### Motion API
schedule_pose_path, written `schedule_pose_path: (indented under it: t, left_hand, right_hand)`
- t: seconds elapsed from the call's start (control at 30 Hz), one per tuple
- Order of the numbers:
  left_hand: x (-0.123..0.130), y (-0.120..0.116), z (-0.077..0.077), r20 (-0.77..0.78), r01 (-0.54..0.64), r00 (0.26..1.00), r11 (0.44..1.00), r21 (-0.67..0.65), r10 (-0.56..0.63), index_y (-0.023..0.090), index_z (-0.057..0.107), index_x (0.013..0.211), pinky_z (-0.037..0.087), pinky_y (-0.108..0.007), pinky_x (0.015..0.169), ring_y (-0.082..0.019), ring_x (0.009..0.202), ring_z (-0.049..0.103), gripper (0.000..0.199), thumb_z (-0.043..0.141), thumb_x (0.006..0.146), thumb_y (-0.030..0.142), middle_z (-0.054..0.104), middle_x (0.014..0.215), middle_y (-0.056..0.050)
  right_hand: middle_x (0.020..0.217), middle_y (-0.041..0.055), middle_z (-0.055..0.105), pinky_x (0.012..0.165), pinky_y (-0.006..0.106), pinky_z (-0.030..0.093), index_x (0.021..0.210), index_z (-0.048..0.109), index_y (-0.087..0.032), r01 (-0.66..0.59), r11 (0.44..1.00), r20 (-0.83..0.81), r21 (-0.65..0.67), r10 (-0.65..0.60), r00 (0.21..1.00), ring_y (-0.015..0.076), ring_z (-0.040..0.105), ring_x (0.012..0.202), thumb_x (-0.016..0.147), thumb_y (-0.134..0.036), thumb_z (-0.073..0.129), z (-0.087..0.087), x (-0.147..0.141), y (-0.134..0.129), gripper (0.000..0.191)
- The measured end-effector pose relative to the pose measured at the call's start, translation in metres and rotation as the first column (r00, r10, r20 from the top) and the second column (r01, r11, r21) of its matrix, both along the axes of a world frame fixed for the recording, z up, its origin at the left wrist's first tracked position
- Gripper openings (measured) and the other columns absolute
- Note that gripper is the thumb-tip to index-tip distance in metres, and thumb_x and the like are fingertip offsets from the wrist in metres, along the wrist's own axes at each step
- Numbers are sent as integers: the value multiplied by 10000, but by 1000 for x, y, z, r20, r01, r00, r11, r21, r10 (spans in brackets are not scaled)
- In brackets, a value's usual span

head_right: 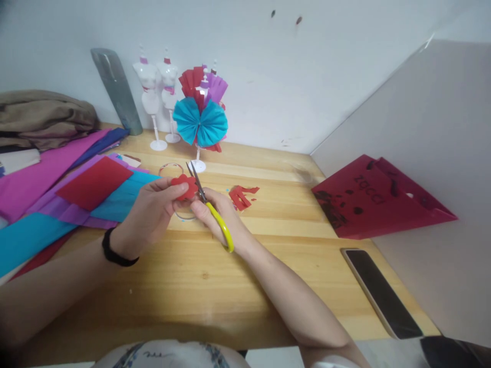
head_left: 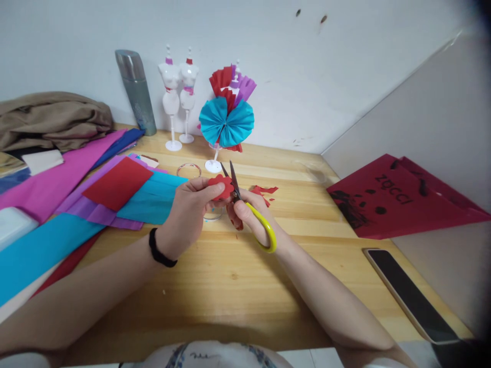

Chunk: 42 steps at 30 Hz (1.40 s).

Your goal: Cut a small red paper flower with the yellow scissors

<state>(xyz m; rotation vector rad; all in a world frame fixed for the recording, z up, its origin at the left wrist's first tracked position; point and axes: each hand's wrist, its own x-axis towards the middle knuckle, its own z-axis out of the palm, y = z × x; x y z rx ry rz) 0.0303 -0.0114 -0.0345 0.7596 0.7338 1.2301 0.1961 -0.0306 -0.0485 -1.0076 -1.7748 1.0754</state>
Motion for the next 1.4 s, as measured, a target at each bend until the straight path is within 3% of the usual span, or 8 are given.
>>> schedule_pose_path:
  t: [0.8, 1.4]
  left_hand:
    - [1, -2, 0, -35, -21, 999, 1000, 5, 21, 189, 786, 621, 537, -271, 626, -138, 600, 654, 99, 855, 662, 248, 763, 649, -38]
    - [1, 0, 0, -9, 2, 1000, 1000, 20, -2, 179, 782, 663, 560, -281, 636, -153, 612, 694, 158, 904, 643, 277, 749, 647, -25]
  right_hand:
    - [717, 9, 546, 512, 278, 395, 801, 553, -206, 6, 1000, -14, 4, -5, 1000, 148, 486, 590, 949, -788, 510, -1, 0, -1, 602]
    - [660, -10, 523, 480, 265, 385, 789, 558, -210, 18, 1000, -21, -21, -18, 1000, 139, 479, 550, 941, -805, 507, -2, 1, -2, 616]
